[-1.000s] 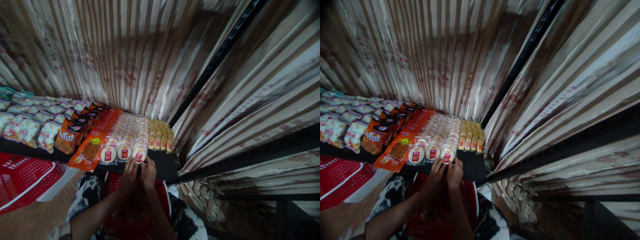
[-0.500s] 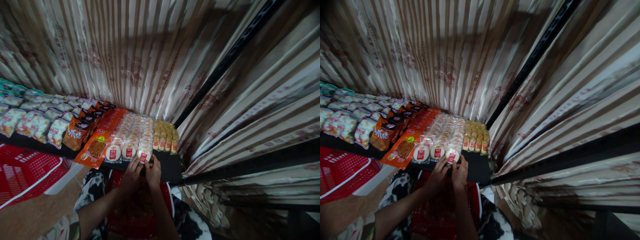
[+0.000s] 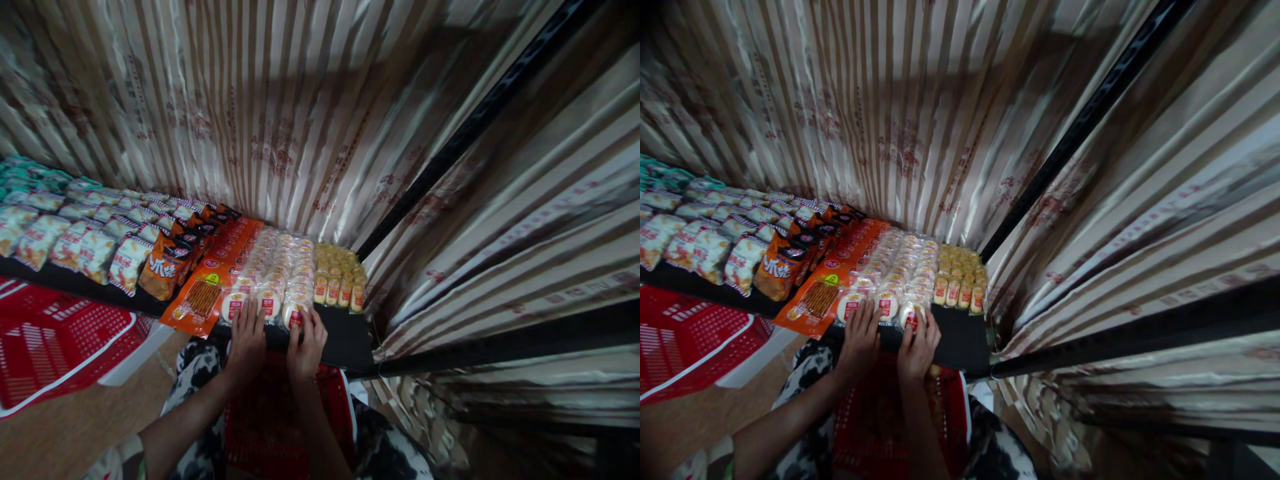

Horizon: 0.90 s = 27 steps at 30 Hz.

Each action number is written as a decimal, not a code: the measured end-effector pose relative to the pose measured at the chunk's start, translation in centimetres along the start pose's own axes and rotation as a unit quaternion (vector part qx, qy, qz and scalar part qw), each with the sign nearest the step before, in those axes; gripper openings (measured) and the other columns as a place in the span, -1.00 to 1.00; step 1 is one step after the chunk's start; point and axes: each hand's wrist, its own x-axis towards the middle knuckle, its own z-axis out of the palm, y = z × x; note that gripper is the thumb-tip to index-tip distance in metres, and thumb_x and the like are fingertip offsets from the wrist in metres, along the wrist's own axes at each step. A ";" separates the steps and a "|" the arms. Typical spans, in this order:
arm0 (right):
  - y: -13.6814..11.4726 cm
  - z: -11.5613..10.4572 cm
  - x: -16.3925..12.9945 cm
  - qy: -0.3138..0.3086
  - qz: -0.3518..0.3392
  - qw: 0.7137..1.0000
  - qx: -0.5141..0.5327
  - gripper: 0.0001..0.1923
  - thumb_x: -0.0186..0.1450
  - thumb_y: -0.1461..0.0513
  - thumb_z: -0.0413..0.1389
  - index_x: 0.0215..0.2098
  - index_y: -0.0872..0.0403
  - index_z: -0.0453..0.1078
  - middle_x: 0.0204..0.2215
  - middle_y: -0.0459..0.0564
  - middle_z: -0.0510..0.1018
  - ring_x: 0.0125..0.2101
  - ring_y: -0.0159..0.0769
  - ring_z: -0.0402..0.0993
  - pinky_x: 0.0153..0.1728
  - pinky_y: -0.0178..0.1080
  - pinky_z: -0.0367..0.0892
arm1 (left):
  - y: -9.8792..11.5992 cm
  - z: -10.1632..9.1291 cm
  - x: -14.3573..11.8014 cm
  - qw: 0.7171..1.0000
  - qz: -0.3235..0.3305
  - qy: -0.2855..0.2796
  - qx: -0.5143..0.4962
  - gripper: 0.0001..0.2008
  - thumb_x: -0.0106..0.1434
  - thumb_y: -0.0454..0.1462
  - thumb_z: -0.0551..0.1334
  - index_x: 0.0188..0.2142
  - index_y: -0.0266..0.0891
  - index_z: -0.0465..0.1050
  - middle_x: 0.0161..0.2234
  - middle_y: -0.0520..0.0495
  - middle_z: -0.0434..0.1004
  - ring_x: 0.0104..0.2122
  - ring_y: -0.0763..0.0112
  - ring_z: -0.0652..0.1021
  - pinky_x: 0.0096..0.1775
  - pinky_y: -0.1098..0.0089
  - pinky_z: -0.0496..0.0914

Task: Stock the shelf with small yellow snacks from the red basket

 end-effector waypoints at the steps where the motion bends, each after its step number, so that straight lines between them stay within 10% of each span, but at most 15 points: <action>1: 0.1 0.2 0.0 0.009 0.013 1.000 -0.012 -0.58 0.34 0.12 -0.12 0.06 0.14 0.30 0.08 0.23 0.28 0.10 -0.10 0.15 0.04 0.02 0.14 | -0.1 0.1 0.1 1.000 0.006 -0.003 0.006 -0.51 0.18 -0.39 0.05 0.12 -0.40 0.26 0.21 -0.34 0.12 0.24 0.01 0.08 0.17 -0.03 0.05; 12: 1.1 1.3 -0.3 -0.050 0.020 0.998 -0.041 -0.49 0.35 0.10 -0.18 0.16 0.20 0.17 0.19 0.28 0.15 0.17 -0.06 0.05 0.06 0.02 0.09 | -1.6 1.4 0.4 0.997 0.066 0.032 -0.017 -0.55 0.19 -0.45 0.02 0.09 -0.38 0.27 0.21 -0.41 0.09 0.25 0.02 0.04 0.13 0.00 0.15; 27: -3.6 3.4 0.8 -0.139 -0.145 0.967 -0.157 -0.63 0.31 0.24 -0.04 0.08 0.02 0.33 0.20 0.06 0.20 0.27 0.04 -0.26 0.12 0.15 -0.08 | -5.0 0.8 0.8 0.996 -0.054 0.061 -0.042 -0.52 0.23 -0.35 0.07 0.15 -0.44 0.17 0.24 -0.48 -0.03 0.25 -0.07 0.00 0.12 -0.05 0.14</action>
